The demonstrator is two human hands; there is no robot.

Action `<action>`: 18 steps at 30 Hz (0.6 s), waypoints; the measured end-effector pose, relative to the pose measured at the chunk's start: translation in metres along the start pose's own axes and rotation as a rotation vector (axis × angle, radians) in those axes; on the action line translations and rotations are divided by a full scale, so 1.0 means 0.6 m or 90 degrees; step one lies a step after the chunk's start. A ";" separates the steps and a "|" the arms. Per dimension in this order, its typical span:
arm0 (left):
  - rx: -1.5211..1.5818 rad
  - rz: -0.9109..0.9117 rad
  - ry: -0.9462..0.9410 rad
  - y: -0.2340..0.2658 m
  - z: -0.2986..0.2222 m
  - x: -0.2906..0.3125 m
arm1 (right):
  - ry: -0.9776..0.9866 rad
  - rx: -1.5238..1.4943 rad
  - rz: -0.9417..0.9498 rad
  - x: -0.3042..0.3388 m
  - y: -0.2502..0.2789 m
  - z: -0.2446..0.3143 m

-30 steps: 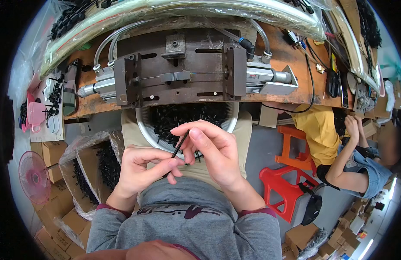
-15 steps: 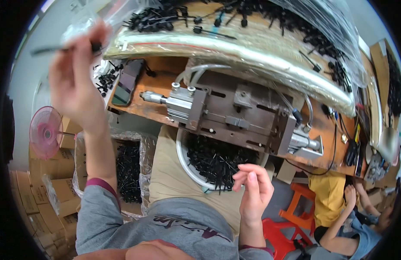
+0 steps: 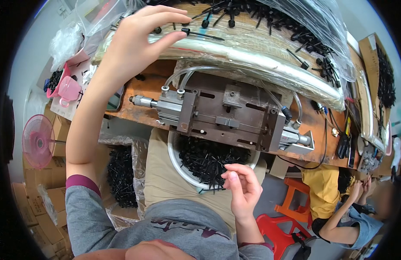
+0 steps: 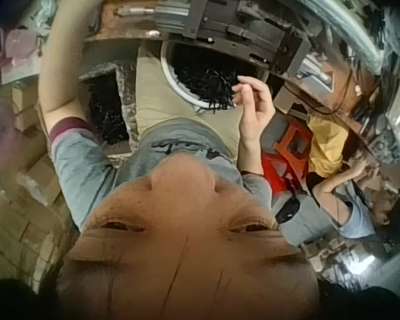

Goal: Assemble black plastic components using a pneumatic jig.

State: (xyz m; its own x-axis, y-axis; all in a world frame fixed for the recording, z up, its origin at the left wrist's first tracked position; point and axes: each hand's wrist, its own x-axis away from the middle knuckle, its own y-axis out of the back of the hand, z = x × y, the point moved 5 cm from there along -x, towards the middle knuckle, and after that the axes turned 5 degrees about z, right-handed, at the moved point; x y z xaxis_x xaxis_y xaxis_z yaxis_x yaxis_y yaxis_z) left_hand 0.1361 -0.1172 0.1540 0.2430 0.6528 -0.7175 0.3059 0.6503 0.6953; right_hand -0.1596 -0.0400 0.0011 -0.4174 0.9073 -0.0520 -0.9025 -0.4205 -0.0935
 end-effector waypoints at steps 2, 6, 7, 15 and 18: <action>-0.067 0.004 -0.009 -0.049 0.028 -0.007 | 0.003 0.000 0.011 0.001 -0.004 0.001; -0.091 0.157 0.124 -0.138 0.092 -0.069 | -0.025 0.001 0.023 0.007 -0.010 -0.010; -0.070 0.230 0.189 -0.154 0.103 -0.083 | -0.029 0.000 0.028 0.009 -0.012 -0.013; -0.143 0.253 0.155 -0.213 0.073 -0.127 | -0.027 -0.007 0.024 0.016 0.001 -0.016; -0.112 0.240 0.108 -0.162 0.026 -0.109 | -0.057 -0.025 0.007 0.021 0.006 -0.021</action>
State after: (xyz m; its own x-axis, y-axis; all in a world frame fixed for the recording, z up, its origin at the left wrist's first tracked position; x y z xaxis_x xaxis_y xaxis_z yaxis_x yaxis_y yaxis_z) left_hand 0.1051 -0.2292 0.1325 0.1482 0.9018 -0.4058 0.0601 0.4014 0.9139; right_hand -0.1668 -0.0304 -0.0126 -0.4360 0.8993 0.0350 -0.8939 -0.4282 -0.1328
